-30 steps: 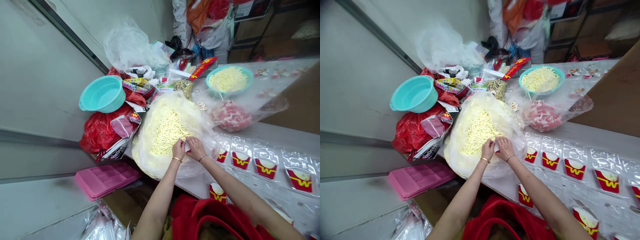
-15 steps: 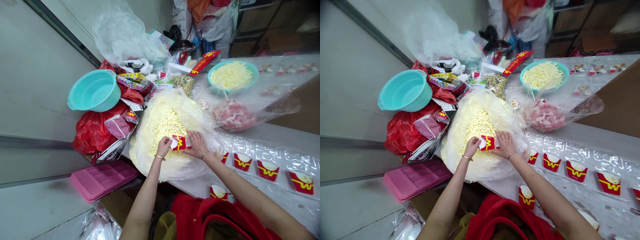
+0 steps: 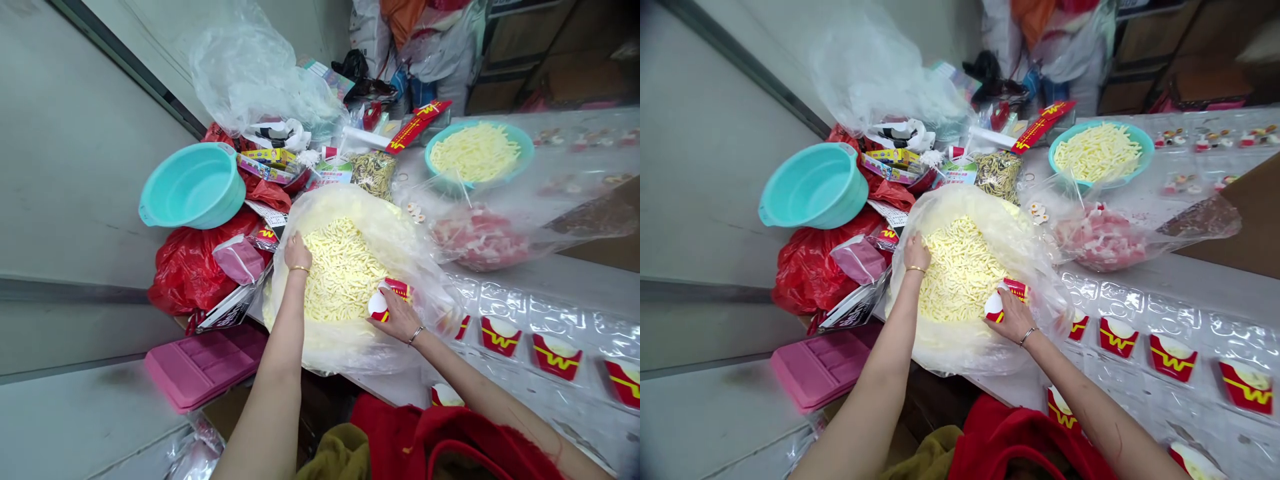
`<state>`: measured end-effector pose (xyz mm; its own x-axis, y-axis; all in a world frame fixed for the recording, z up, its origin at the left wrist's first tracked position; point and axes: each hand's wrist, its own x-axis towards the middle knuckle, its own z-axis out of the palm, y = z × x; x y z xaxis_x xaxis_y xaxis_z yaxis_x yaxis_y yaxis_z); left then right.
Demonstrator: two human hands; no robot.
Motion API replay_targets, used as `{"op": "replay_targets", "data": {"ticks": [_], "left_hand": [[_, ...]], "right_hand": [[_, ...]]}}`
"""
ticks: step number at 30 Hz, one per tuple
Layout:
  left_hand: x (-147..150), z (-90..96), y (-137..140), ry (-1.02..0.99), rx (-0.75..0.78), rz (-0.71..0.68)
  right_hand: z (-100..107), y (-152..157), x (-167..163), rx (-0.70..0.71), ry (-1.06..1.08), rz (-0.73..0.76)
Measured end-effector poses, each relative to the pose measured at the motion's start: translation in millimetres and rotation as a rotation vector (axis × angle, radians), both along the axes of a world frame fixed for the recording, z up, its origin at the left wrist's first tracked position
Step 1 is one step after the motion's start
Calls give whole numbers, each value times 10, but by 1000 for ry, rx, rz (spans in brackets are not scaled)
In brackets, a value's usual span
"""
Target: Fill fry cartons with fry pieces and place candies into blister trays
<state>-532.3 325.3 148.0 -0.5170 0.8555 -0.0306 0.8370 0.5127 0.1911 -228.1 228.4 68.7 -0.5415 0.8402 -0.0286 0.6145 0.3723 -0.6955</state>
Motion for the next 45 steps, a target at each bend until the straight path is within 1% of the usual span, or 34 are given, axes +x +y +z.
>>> {"op": "replay_targets", "data": {"ticks": [1, 3, 5, 6, 7, 9, 11, 12, 14, 18, 22, 24, 27, 28, 30, 32, 33, 35, 37, 39, 40, 42, 45], "left_hand": [[-42, 13, 101, 15, -28, -50], [-64, -14, 312, -21, -117, -166], [-18, -95, 532, -75, -183, -255], [23, -145, 638, -93, -197, -271], [72, -197, 734, -108, -212, -268], [172, -287, 874, -119, -234, -216], [244, -340, 918, -88, -223, -169], [259, -349, 904, -65, -209, -177], [249, -327, 818, -29, -187, -248], [197, -211, 534, -4, -157, -407], [308, -159, 157, 7, -87, -472], [393, -152, -88, 15, -102, -529], [461, -108, -447, 9, -123, -677], [461, -78, -526, -5, -123, -711], [437, -2, -567, -36, -118, -709], [405, 70, -416, -53, -101, -649], [397, 92, -272, -51, -81, -621], [414, 91, 103, -33, -41, -594], [474, 23, 491, -21, -72, -561], [555, -88, 773, -26, -171, -487], [592, -146, 850, -28, -213, -446], [640, -239, 871, -18, -243, -410], [645, -275, 660, 28, -210, -479]], "right_hand": [[-10, 18, -1, -12, 14, -17], [-39, 46, -2, -36, 46, -29], [-76, 64, 5, -54, 69, -31], [-94, 71, 12, -63, 75, -30], [-111, 79, 20, -73, 79, -29], [-135, 98, 35, -95, 83, -24], [-149, 120, 44, -116, 89, -18], [-155, 130, 46, -125, 90, -22], [-165, 146, 43, -143, 93, -35], [-183, 148, 29, -165, 119, -54], [-194, 136, 22, -157, 135, -68], [-198, 133, 22, -158, 135, -66], [-211, 132, 21, -156, 130, -60], [-216, 133, 19, -156, 125, -57], [-226, 135, 13, -154, 113, -50], [-235, 137, 4, -150, 103, -44], [-238, 137, -1, -147, 100, -42], [-243, 140, -10, -144, 93, -39], [-245, 143, -16, -145, 83, -39], [-244, 147, -20, -155, 71, -41], [-243, 149, -20, -160, 66, -44], [-245, 152, -19, -169, 64, -54], [-266, 156, -14, -175, 76, -65]]}}
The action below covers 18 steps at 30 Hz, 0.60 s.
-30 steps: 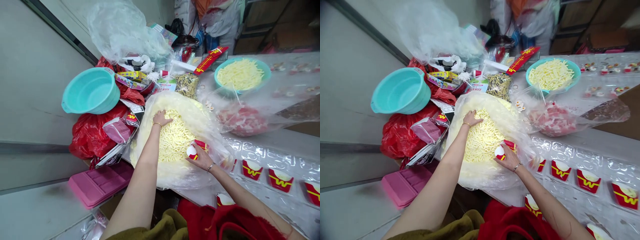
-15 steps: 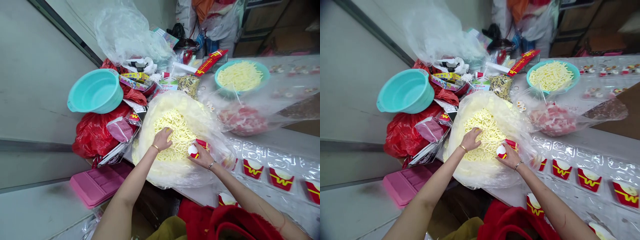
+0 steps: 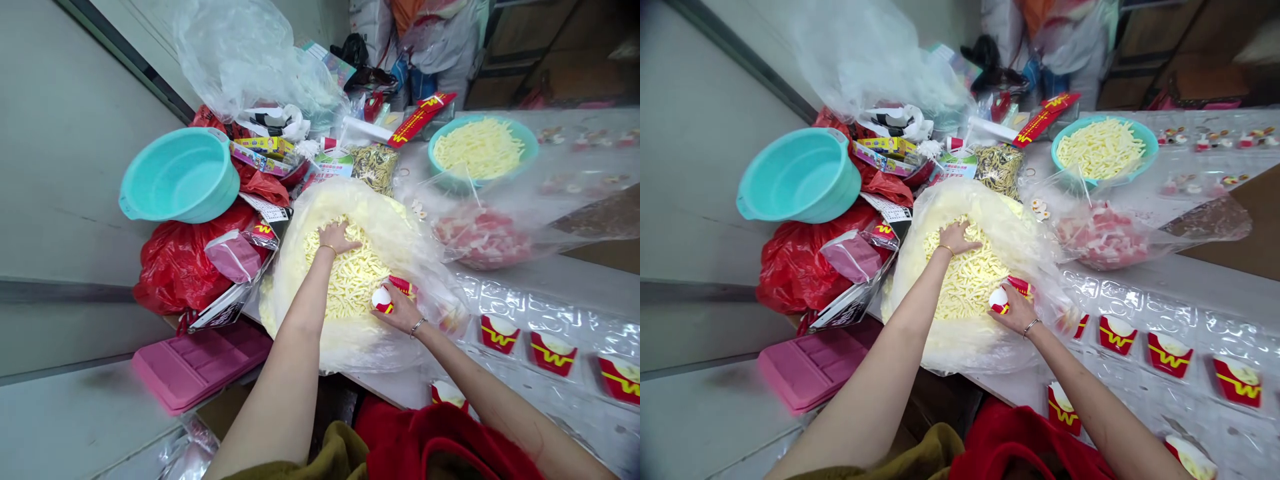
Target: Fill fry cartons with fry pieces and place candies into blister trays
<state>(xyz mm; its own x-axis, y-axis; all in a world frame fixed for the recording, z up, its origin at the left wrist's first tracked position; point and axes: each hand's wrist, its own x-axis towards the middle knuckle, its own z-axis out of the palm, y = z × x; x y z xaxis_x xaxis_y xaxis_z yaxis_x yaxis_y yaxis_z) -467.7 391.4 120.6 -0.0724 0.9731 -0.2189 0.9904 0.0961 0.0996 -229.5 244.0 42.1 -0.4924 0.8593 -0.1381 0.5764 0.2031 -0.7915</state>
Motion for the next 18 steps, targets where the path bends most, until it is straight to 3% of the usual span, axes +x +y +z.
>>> {"op": "replay_targets", "data": {"ticks": [6, 13, 18], "left_hand": [[84, 82, -734, -3, 36, -185], [366, -38, -1840, -129, 33, -260], [341, 52, -2102, -342, 8, -214]], "right_hand": [[-44, 18, 11, 32, 50, 5], [31, -57, 35, 79, 78, 8], [180, -252, 146, 114, 91, -16]]}}
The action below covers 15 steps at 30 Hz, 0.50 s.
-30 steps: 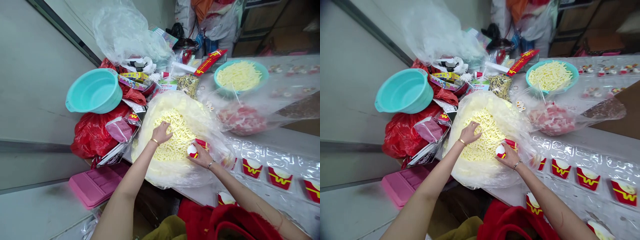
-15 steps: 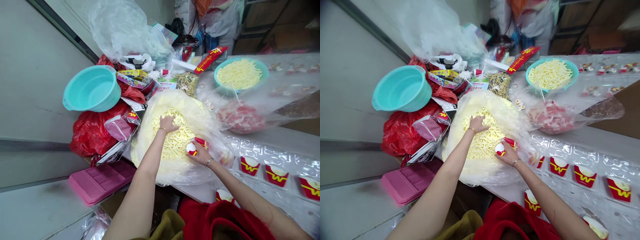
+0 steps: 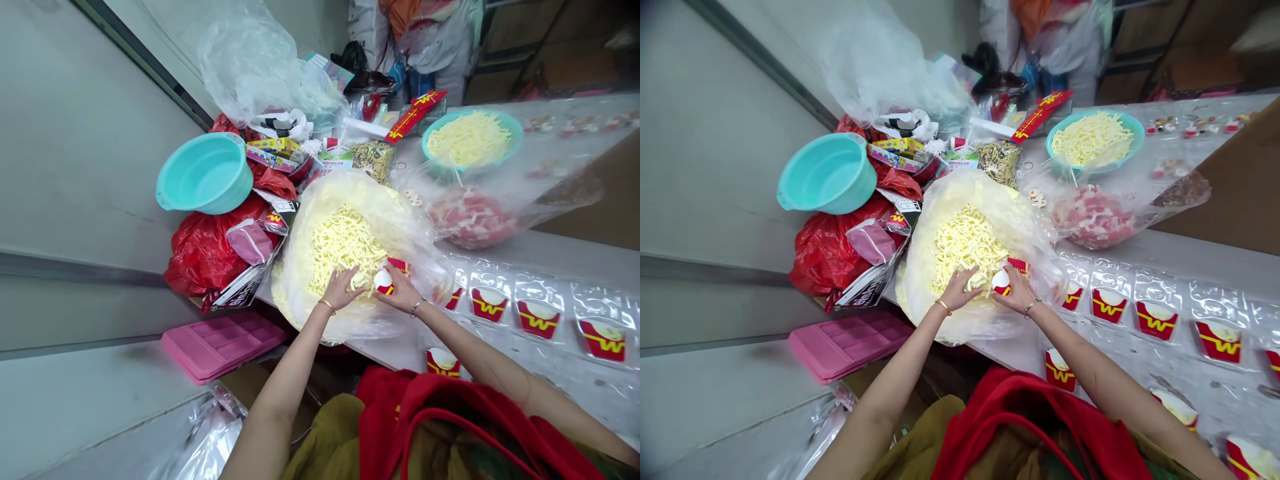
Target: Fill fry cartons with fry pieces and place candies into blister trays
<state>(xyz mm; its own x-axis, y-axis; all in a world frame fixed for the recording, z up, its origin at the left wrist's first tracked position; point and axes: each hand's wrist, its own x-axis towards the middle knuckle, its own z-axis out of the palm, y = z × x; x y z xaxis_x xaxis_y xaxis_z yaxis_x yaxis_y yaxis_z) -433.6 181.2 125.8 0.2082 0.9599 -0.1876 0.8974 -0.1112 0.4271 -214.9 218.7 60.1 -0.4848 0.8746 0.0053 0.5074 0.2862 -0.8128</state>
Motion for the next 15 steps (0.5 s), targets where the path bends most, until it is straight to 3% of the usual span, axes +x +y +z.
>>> {"op": "replay_targets", "data": {"ticks": [2, 5, 8, 11, 15], "left_hand": [[-10, 86, 3, -14, -13, 90], [16, 198, -5, 123, -11, 249], [39, 229, -62, 177, 74, 402], [-4, 175, -117, -56, 184, 553], [-122, 67, -142, -400, 163, 678]], "right_hand": [[70, -94, 54, 31, 19, -28], [158, -230, 126, 71, 36, -72], [215, -353, 183, 103, 41, -74], [245, -459, 208, 113, 50, -37], [277, -557, 183, 99, 55, -18]]}}
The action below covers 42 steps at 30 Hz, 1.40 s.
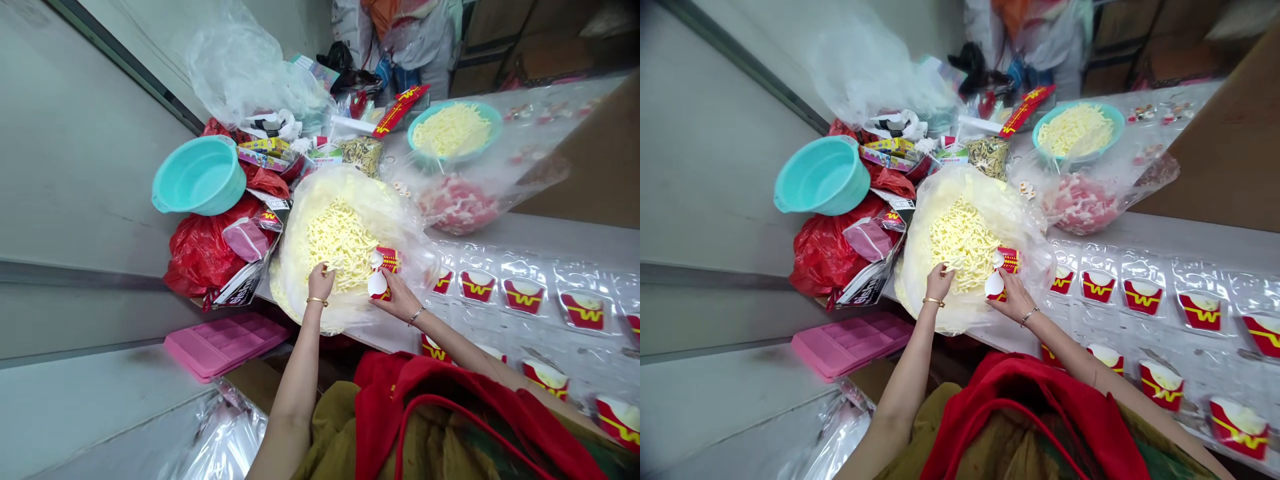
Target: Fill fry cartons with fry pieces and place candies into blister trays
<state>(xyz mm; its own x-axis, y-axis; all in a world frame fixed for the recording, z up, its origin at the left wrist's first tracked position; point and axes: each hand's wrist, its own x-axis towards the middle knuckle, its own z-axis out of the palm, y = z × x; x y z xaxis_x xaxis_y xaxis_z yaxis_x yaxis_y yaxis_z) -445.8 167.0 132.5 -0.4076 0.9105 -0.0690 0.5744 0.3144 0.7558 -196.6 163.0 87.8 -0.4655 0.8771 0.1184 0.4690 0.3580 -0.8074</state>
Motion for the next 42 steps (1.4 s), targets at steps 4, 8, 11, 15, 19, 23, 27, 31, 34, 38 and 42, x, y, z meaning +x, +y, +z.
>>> {"op": "replay_targets", "data": {"ticks": [4, 8, 11, 15, 19, 23, 27, 31, 34, 38, 42], "left_hand": [[-63, -47, -10, -206, 18, 98], [-56, -23, -29, -377, -6, 133], [-37, 51, -42, -504, -35, 134], [42, 243, -41, -687, -89, 105], [256, 414, -44, -964, -145, 3], [489, 361, -85, -869, -154, -57], [590, 219, -141, -513, -52, -154], [619, 218, -175, -184, 22, -280], [654, 261, -186, -44, 49, -329], [802, 249, -226, 189, 6, -403], [1028, 181, -301, 336, -108, -534]], "right_hand": [[44, -30, -51, -2, -1, 10], [59, -30, -71, -12, -8, -23], [40, -25, -66, -15, -26, -52], [46, 1, -115, 18, -75, -48], [137, 33, -280, 37, -89, -16], [234, 36, -416, 26, -32, -18], [281, 19, -398, 14, -10, -66], [280, 8, -323, 30, -59, -88], [257, 6, -288, 57, -91, -88], [242, -22, -270, 110, -115, -23], [208, -98, -247, 88, -132, 10]]}}
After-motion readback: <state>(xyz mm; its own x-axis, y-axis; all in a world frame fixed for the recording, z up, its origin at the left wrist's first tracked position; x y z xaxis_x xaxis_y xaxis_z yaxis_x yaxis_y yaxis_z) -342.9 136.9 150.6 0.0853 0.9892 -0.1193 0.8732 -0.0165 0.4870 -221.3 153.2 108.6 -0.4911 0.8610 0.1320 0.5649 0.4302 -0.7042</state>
